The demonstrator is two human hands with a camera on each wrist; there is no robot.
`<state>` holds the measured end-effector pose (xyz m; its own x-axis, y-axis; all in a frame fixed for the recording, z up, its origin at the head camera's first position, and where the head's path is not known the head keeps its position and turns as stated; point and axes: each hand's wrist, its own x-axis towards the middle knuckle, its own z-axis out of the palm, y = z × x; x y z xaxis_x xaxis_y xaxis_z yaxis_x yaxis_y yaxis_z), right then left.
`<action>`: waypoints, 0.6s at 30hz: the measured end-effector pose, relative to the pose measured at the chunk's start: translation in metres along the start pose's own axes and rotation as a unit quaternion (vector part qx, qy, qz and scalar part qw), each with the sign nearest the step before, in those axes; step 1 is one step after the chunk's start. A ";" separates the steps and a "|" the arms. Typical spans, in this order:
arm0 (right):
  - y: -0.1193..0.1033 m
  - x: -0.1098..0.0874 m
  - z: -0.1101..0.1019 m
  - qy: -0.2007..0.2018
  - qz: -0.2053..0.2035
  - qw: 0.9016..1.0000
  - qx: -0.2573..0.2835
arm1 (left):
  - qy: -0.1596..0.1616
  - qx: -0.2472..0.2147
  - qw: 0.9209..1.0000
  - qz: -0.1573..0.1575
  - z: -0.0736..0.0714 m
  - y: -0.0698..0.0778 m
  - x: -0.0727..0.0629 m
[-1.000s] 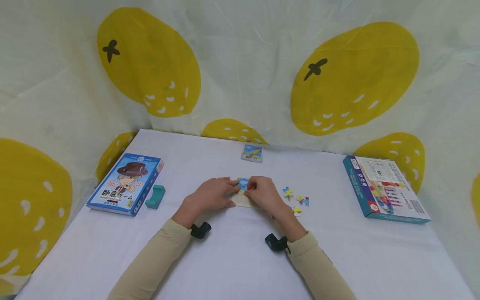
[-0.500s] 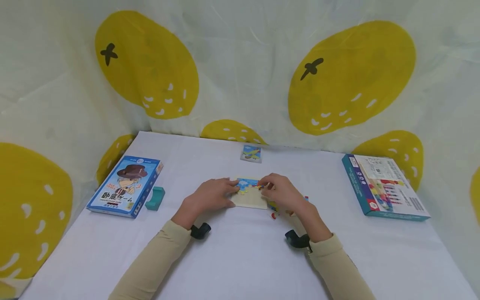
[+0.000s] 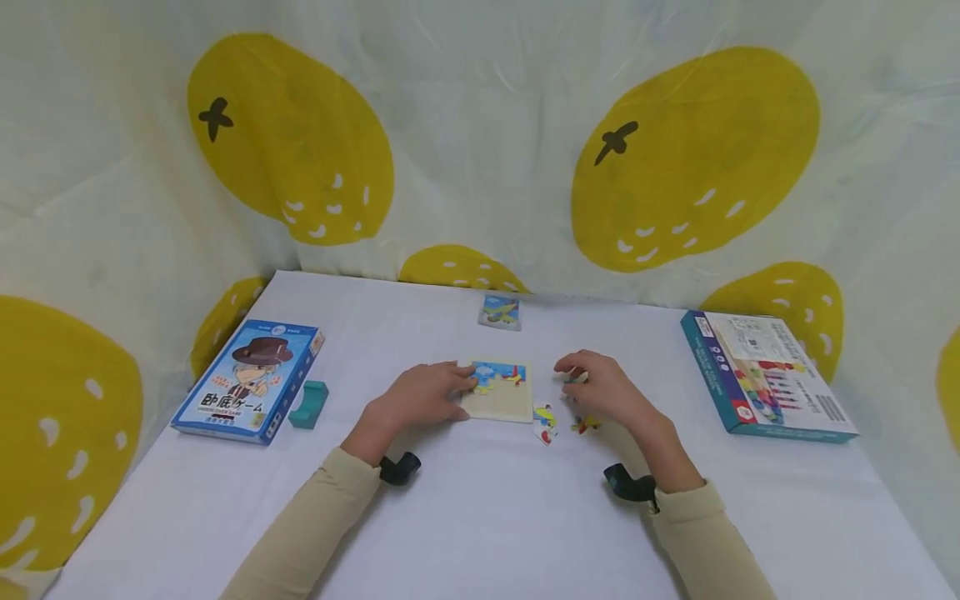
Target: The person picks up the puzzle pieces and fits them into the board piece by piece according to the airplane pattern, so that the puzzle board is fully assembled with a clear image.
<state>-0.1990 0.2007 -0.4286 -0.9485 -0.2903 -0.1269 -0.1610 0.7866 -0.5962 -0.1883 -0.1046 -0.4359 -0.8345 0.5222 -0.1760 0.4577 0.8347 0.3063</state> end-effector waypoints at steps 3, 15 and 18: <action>0.007 -0.002 -0.004 -0.002 0.018 1.000 -0.003 | 0.000 0.006 1.000 0.000 0.002 0.000 0.001; 0.017 0.002 0.000 -0.001 0.031 0.999 -0.038 | 0.004 0.010 1.000 -0.003 0.004 0.000 0.002; 0.016 0.002 0.002 0.002 0.035 0.999 -0.035 | 0.003 0.008 1.000 -0.001 0.003 0.000 0.001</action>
<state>-0.2029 0.2117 -0.4399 -0.9591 -0.2315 -0.1630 -0.1132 0.8413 -0.5286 -0.1882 -0.1035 -0.4390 -0.8377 0.5188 -0.1707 0.4602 0.8387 0.2911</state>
